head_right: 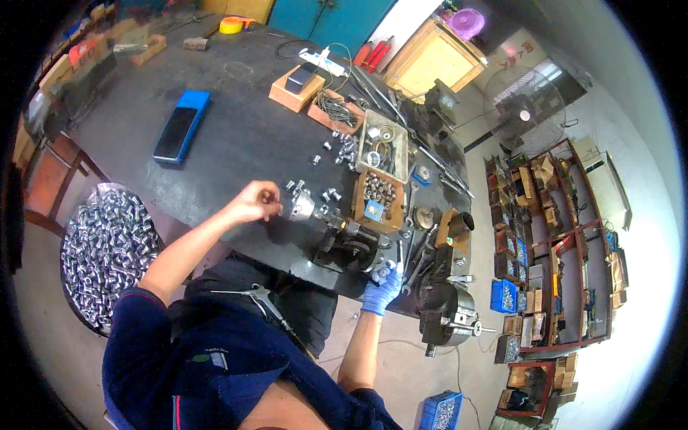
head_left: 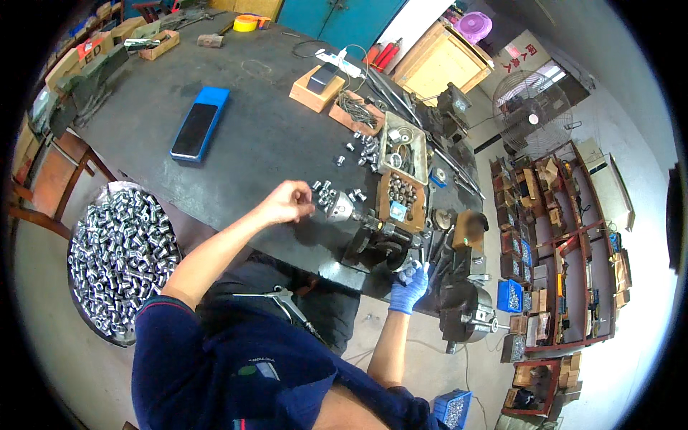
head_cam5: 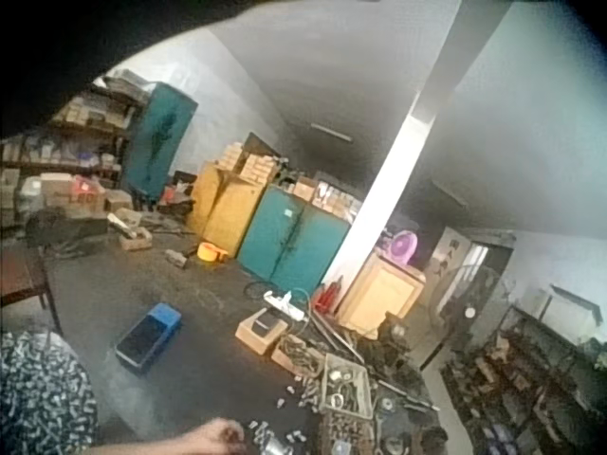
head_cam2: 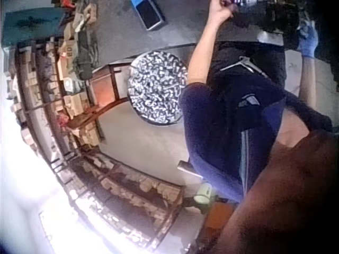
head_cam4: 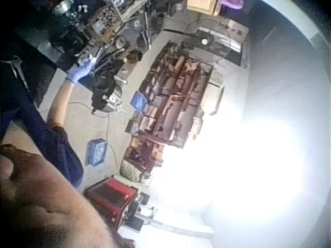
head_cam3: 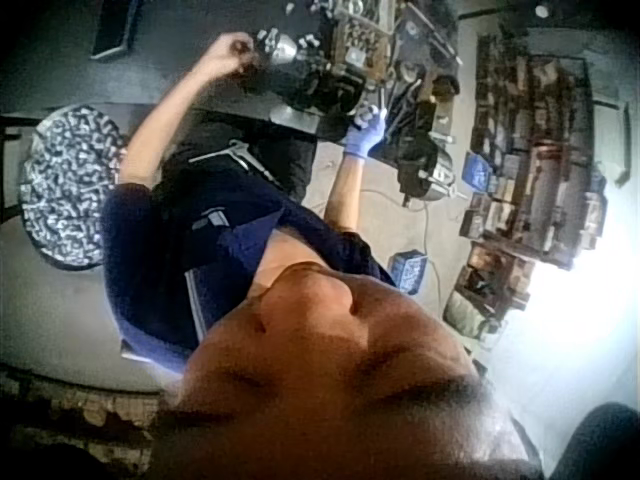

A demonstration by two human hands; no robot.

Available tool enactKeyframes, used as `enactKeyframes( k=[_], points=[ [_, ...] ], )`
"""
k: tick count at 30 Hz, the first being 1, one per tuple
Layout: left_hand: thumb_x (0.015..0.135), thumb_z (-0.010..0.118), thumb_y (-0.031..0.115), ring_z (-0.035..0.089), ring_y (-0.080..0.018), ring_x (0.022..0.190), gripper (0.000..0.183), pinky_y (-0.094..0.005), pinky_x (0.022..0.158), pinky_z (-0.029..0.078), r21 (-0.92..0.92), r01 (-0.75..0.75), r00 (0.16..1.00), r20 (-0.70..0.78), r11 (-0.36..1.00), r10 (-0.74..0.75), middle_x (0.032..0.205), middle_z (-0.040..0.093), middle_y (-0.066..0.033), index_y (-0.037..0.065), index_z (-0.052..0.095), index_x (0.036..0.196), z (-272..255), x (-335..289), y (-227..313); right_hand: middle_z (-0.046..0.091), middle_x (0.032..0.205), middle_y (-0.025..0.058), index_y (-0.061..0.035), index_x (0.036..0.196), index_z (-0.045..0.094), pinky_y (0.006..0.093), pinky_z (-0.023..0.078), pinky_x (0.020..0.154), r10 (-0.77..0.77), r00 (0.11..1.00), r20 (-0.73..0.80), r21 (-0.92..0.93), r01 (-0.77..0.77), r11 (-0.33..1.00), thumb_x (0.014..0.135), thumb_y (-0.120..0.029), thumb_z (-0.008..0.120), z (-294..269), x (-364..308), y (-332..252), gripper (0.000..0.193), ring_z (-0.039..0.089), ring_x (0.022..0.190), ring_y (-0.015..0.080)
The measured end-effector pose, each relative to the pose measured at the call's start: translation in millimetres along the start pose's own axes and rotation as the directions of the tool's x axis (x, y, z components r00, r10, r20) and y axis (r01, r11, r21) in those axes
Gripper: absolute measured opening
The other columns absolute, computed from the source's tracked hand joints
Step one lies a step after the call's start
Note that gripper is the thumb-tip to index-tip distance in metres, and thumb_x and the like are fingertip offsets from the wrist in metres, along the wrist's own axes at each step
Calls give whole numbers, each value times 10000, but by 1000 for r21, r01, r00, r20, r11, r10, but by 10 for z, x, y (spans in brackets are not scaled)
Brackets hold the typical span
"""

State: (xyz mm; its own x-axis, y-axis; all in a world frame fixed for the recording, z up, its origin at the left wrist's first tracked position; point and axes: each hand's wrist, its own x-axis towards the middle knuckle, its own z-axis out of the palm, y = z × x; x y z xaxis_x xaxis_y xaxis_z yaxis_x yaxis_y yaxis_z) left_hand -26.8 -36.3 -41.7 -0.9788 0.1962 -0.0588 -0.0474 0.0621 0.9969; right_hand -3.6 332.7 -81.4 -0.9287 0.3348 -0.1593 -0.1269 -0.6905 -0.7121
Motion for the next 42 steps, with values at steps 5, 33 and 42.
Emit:
enactKeyframes(
  k=[5,33,42],
  points=[
    [773,601,-6,588,-128,701,174,-241,665,476,-377,-225,967,25,898,252,787,593,-69,-30,557,940,-9,-216,482,440,518,-18,-64,745,539,196,278,325,25,1000,-4,-14,-25,1000,893,-356,487,-8,1,0,331,353,366,71],
    [842,540,73,609,-189,571,184,-282,545,487,-174,-109,989,75,979,124,703,606,-143,-89,555,929,72,-161,638,465,511,-31,-46,756,575,174,291,308,-38,999,-25,-280,30,960,852,-321,578,321,-186,-311,292,389,380,40],
    [698,599,-131,601,-160,802,239,-259,696,492,2,-237,970,57,971,237,862,593,-81,-59,552,922,4,-176,544,497,589,-11,-55,764,555,162,266,323,-82,985,151,-177,109,978,853,-308,576,775,-269,-681,269,356,409,33]
  ],
)
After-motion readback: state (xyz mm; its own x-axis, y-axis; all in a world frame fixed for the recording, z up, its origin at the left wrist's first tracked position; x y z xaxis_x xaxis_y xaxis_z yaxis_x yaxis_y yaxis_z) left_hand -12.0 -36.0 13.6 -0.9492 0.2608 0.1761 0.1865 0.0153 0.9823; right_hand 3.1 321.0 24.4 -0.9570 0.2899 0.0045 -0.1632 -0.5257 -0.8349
